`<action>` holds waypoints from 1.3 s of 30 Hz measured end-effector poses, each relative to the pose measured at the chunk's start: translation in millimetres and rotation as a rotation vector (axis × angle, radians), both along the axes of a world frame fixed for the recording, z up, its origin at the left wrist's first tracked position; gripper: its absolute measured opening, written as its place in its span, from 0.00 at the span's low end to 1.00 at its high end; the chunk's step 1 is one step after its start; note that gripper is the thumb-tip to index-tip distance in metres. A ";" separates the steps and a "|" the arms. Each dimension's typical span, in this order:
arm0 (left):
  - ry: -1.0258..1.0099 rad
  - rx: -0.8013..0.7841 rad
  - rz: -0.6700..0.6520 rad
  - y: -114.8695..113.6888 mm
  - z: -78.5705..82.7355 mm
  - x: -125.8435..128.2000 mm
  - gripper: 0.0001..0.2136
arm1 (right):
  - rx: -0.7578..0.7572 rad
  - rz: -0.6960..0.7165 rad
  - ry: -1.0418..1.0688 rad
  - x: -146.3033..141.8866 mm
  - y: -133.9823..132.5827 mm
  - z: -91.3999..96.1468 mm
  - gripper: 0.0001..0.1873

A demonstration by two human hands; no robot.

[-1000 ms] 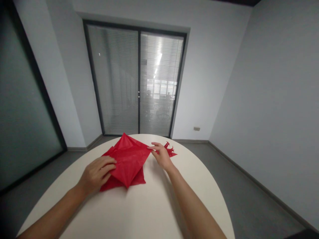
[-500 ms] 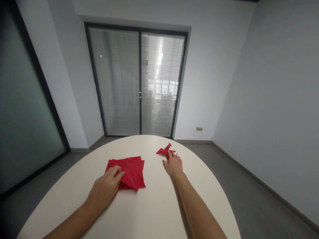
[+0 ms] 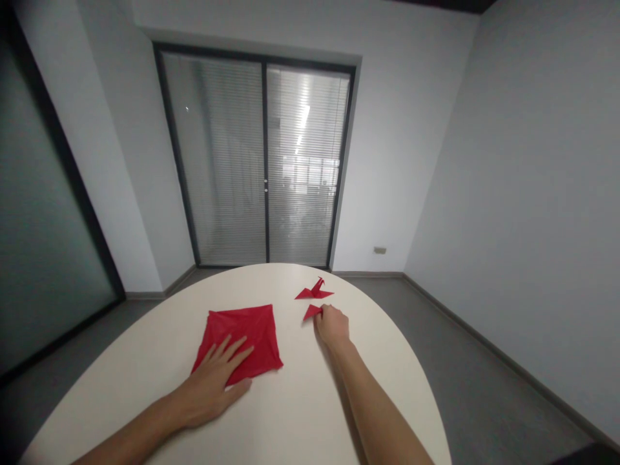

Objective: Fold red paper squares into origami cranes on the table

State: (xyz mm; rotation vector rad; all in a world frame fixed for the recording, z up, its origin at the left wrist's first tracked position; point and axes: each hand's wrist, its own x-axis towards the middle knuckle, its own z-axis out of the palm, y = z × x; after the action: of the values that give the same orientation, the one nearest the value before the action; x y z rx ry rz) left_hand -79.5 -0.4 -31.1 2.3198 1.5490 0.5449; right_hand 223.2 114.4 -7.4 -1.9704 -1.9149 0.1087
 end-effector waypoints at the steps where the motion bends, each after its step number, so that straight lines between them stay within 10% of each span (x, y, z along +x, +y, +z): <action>1: -0.040 -0.009 -0.013 -0.1 4.5 0.5 0.25 | 0.005 0.008 0.052 -0.1 -3.6 1.9 0.14; 7: -0.221 -0.046 -0.031 2.5 35.3 33.6 0.18 | 0.255 0.265 0.864 -13.3 -31.3 21.5 0.17; 11: -0.576 0.022 0.123 -0.1 46.7 69.9 0.20 | 0.115 0.466 1.170 -31.1 -61.1 25.6 0.18; 17: -0.992 -0.136 0.001 -8.3 37.8 92.1 0.15 | -0.014 0.524 1.154 -51.2 -91.0 25.4 0.21; 24: -0.968 0.083 0.254 -10.9 11.0 81.1 0.12 | -0.047 0.496 1.281 -63.9 -94.7 22.2 0.24; 39: -1.019 0.262 0.310 -4.8 7.6 71.8 0.12 | 0.154 0.709 1.269 -74.2 -103.2 17.8 0.08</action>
State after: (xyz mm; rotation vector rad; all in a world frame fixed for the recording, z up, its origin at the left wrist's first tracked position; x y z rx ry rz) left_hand -7.7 -5.2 -23.4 1.4519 1.3080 1.7383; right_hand 149.0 11.2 10.4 -0.6226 -1.4650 1.0550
